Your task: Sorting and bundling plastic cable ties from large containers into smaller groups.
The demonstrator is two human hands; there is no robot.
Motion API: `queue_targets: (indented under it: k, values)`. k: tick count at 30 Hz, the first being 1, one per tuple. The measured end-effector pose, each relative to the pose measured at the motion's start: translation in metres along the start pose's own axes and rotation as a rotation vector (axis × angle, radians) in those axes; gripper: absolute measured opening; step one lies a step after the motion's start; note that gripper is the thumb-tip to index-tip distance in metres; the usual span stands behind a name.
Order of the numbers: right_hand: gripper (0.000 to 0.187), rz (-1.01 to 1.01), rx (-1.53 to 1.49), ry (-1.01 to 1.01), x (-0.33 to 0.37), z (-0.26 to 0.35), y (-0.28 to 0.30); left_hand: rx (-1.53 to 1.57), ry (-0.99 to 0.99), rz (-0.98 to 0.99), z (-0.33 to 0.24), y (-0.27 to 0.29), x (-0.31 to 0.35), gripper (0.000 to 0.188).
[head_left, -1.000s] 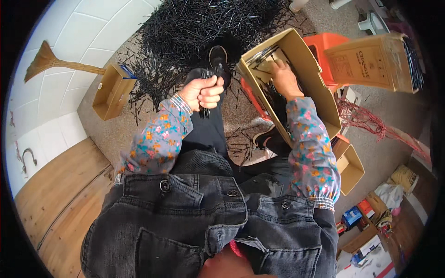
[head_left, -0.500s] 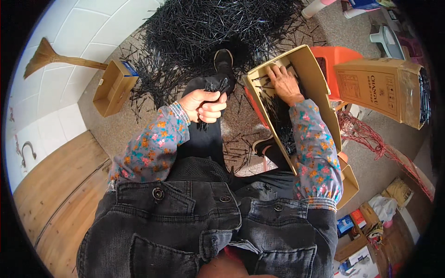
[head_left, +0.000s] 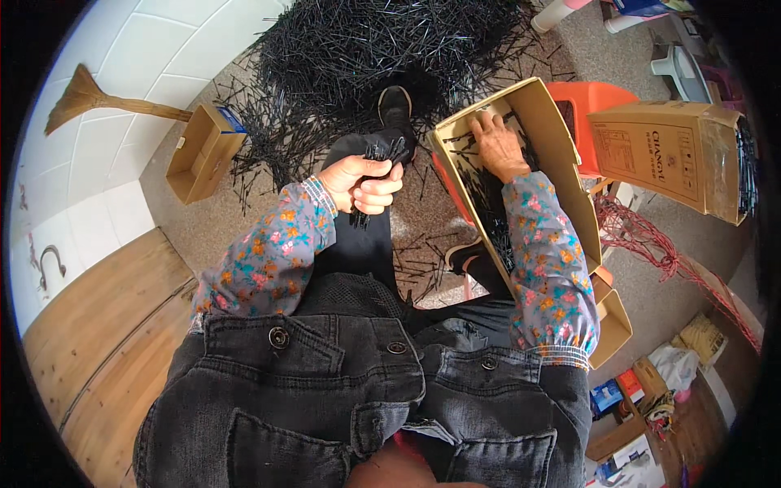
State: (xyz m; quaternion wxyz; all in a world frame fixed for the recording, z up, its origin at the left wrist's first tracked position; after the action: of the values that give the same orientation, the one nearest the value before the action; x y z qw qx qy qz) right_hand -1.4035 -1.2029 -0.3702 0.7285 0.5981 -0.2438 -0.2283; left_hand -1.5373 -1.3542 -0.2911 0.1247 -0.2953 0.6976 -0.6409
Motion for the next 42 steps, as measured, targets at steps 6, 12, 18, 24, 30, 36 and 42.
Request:
queue_targets:
  k: [6,12,18,24,30,36,42]
  values:
    - [0.035,0.001,0.025,0.001,0.001,-0.002,0.005,0.001,0.002,0.001,-0.002,-0.002,0.000,0.019]
    - [0.020,-0.005,0.067,0.121,0.012,0.004,-0.016,0.002,-0.005,-0.008,0.000,-0.001,0.001,0.018]
    - [0.010,-0.169,0.133,0.238,0.028,0.000,-0.001,-0.006,-0.024,-0.016,-0.001,0.000,-0.005,0.017]
    - [0.009,-0.375,-0.252,-0.140,0.056,0.001,0.078,-0.028,-0.072,-0.026,-0.001,-0.003,-0.006,0.014]
    - [0.015,-0.276,-1.946,-0.665,0.112,0.040,0.090,-0.152,-0.149,-0.218,0.004,0.006,-0.020,0.008]
    - [0.017,-0.456,-2.141,-0.570,0.141,0.098,0.126,-0.445,-0.267,-0.515,0.026,-0.065,-0.048,0.007]
    - [0.018,-0.562,-1.991,-0.534,0.163,0.126,0.146,-0.735,-0.371,-0.427,0.041,-0.115,-0.052,0.010]
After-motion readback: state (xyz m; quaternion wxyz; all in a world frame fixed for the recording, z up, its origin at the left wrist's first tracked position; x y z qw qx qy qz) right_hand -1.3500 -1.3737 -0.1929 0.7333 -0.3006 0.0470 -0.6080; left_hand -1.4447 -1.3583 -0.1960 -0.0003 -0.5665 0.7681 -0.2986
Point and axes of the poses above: each hand's wrist, its own x-axis away from the middle knuckle, its own y-axis out of the back of the hand, z = x × y, the point moved 8 cm from there along -x, towards the middle knuckle, and after that the axes turned 5 degrees about -x, right-handed, at the moved point
